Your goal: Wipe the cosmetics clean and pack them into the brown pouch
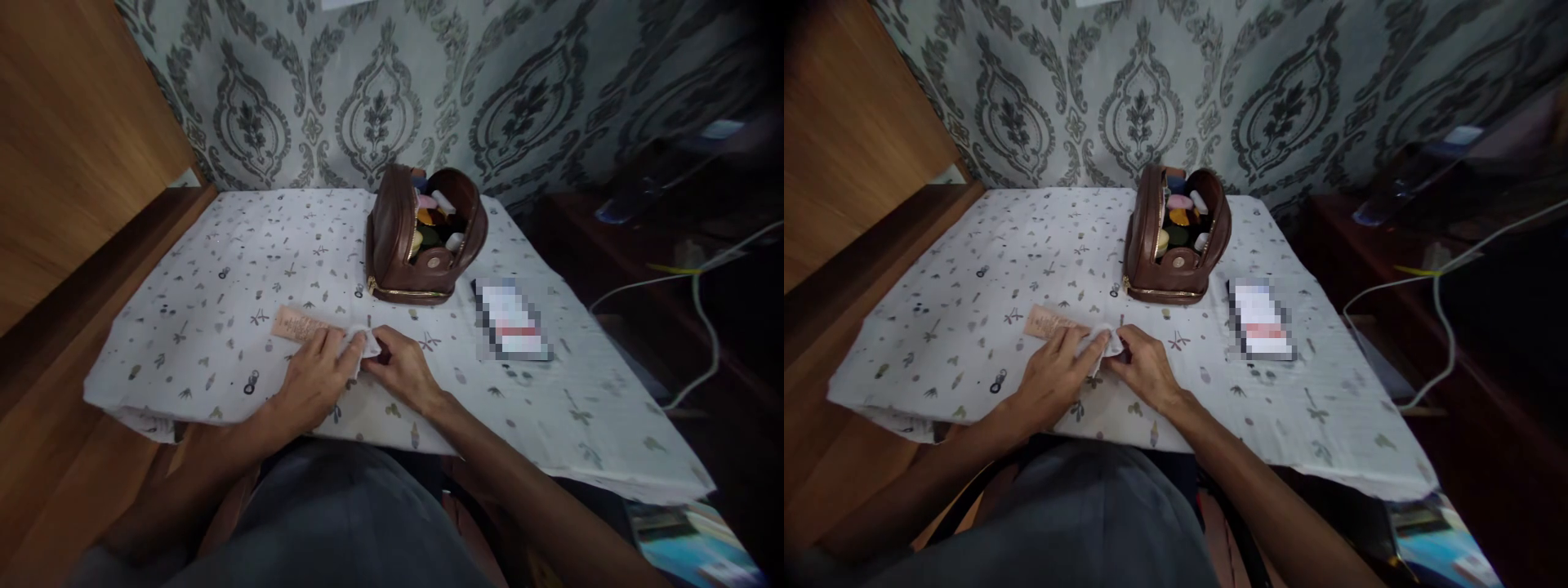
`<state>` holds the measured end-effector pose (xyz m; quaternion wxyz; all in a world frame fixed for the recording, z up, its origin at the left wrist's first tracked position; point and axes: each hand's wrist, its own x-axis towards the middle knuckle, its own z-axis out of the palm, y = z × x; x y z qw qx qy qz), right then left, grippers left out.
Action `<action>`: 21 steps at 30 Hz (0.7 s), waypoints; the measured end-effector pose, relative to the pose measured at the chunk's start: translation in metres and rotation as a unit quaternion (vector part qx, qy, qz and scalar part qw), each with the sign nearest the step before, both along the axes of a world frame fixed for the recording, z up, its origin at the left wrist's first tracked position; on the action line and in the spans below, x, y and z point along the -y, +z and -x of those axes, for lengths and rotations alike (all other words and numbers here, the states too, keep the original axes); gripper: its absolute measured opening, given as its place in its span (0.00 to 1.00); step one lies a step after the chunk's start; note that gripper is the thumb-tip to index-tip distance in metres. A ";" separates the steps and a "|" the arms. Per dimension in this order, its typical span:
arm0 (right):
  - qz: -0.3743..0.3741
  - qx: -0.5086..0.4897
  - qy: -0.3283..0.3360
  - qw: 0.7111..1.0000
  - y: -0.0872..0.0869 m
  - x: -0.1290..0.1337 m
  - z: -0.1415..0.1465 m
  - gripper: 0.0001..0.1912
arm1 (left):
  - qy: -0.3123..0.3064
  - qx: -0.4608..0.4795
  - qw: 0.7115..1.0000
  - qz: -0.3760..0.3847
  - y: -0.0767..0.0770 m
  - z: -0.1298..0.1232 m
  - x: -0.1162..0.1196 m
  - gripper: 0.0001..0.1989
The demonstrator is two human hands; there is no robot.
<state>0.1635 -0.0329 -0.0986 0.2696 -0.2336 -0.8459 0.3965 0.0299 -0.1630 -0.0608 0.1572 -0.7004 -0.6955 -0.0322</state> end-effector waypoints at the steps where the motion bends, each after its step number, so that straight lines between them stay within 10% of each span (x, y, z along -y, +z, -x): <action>1: -0.008 -0.001 0.000 1.000 0.000 0.000 0.000 0.05 | 0.000 -0.004 1.000 0.000 0.002 -0.003 -0.003 0.23; 15: 0.037 0.000 0.024 0.999 -0.006 -0.001 -0.002 0.13 | 0.227 -0.003 0.972 0.057 -0.001 0.068 0.013 0.25; 21: 0.233 -0.029 0.034 0.972 -0.008 -0.002 0.003 0.21 | 0.241 0.011 0.968 0.067 -0.008 0.068 0.014 0.26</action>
